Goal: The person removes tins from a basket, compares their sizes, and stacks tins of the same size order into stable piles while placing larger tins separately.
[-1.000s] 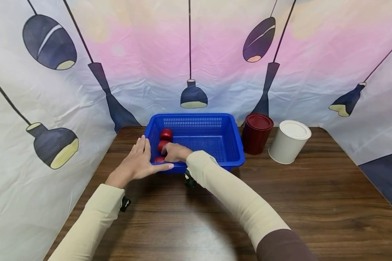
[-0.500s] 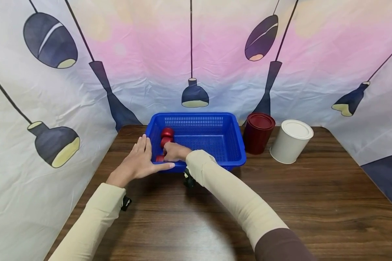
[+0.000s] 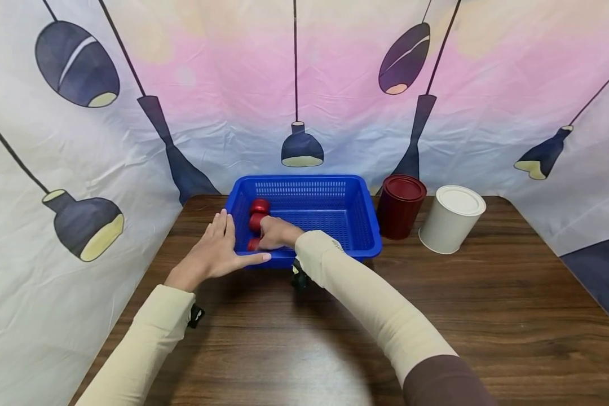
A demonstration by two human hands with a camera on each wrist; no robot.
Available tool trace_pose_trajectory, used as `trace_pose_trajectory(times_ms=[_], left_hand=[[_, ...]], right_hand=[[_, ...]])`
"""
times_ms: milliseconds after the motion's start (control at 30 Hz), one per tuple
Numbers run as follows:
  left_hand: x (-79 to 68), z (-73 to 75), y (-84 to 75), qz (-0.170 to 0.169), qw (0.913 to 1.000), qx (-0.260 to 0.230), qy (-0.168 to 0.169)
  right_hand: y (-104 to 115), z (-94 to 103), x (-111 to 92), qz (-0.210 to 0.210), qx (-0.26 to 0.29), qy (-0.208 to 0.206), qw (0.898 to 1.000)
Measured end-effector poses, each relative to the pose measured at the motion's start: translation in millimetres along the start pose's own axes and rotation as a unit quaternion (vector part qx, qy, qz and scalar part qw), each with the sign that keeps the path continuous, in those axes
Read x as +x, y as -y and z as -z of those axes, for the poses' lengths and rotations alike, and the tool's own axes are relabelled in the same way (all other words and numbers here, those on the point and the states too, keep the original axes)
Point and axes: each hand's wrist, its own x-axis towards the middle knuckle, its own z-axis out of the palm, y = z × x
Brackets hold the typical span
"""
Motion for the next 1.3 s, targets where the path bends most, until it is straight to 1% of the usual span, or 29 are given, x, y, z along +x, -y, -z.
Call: trace_pose_trajectory(times_ms=[300,467,700,1033,1133,1300], left_hand=[[0.4,0.3,-0.2,0.008,0.9999,-0.002,0.007],[0.0,0.9,0.6,0.008,0.9999,-0.003,0.007],[-0.9,0.8,0.5,0.010,0.9999,-0.005,0.006],[-1.7,-0.3,0.8,0.007,0.9999,-0.008,0.004],[-1.5,-0.3,1.0,0.008,0.9999,-0.008,0.006],[-1.1,-0.4,0.5,0.007,0.9999,-0.008,0.004]], right_hand=[[-6,12.7,-10,-0.007,0.011,-0.039,0.999],[-11,23.9,-17,-0.014,0.023,-0.050,0.998],[-18,39.9,-27,-0.001,0.044,-0.050,0.998],[-33,59.0,-45,0.030,0.051,-0.075,0.995],[-35,65.1,-51,0.028,0.053,-0.085,0.995],[-38,74.3,-63,0.023,0.059,-0.090,0.994]])
